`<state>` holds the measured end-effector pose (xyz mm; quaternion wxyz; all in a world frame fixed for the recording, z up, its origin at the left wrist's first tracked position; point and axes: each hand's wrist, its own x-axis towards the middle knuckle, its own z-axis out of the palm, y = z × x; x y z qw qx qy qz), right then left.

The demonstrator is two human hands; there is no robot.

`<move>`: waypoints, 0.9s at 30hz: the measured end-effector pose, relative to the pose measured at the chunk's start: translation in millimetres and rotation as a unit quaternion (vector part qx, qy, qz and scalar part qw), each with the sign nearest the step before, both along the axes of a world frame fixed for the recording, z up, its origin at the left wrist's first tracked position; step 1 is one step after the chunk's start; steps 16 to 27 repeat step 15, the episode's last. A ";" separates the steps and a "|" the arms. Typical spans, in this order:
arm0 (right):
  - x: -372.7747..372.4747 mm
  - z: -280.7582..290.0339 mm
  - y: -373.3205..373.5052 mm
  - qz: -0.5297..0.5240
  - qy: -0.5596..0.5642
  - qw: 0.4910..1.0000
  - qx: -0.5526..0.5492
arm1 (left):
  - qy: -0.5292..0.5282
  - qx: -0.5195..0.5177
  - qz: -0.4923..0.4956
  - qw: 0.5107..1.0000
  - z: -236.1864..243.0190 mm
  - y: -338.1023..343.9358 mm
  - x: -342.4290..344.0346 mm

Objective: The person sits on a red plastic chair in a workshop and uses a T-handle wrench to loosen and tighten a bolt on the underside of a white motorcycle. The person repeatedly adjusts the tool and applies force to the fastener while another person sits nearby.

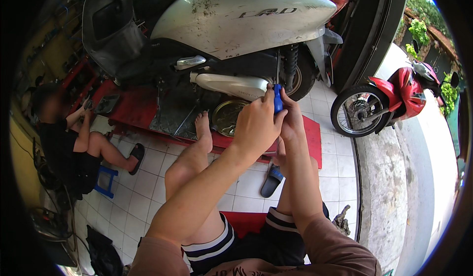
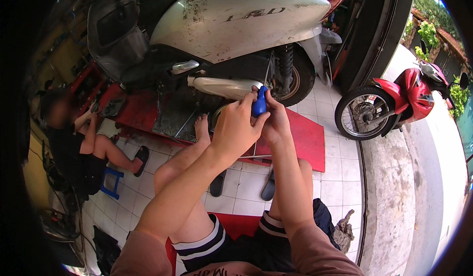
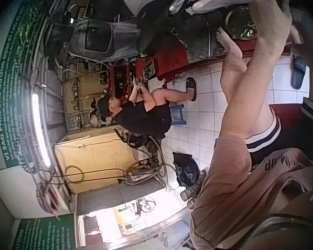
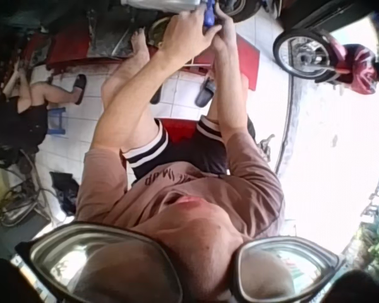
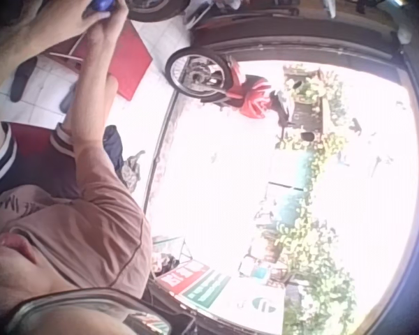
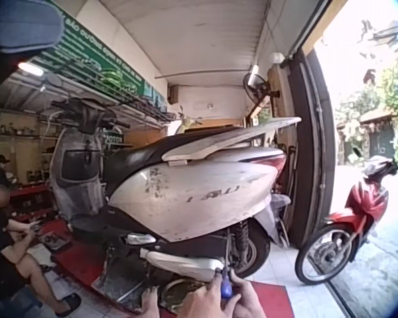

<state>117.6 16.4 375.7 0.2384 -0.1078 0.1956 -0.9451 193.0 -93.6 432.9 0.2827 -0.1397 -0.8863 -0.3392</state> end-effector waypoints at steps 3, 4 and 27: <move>1.9 0.2 -8.4 -0.023 0.000 0.999 0.028 | 0.049 -0.035 0.004 0.998 2.6 -6.0 1.1; 4.0 1.7 -11.8 -0.036 -0.014 0.999 0.035 | 0.074 -0.050 0.008 0.996 4.3 -8.0 2.4; -11.6 -15.4 0.2 0.025 0.027 0.999 -0.020 | -0.049 -0.021 0.002 0.999 9.8 -10.0 3.0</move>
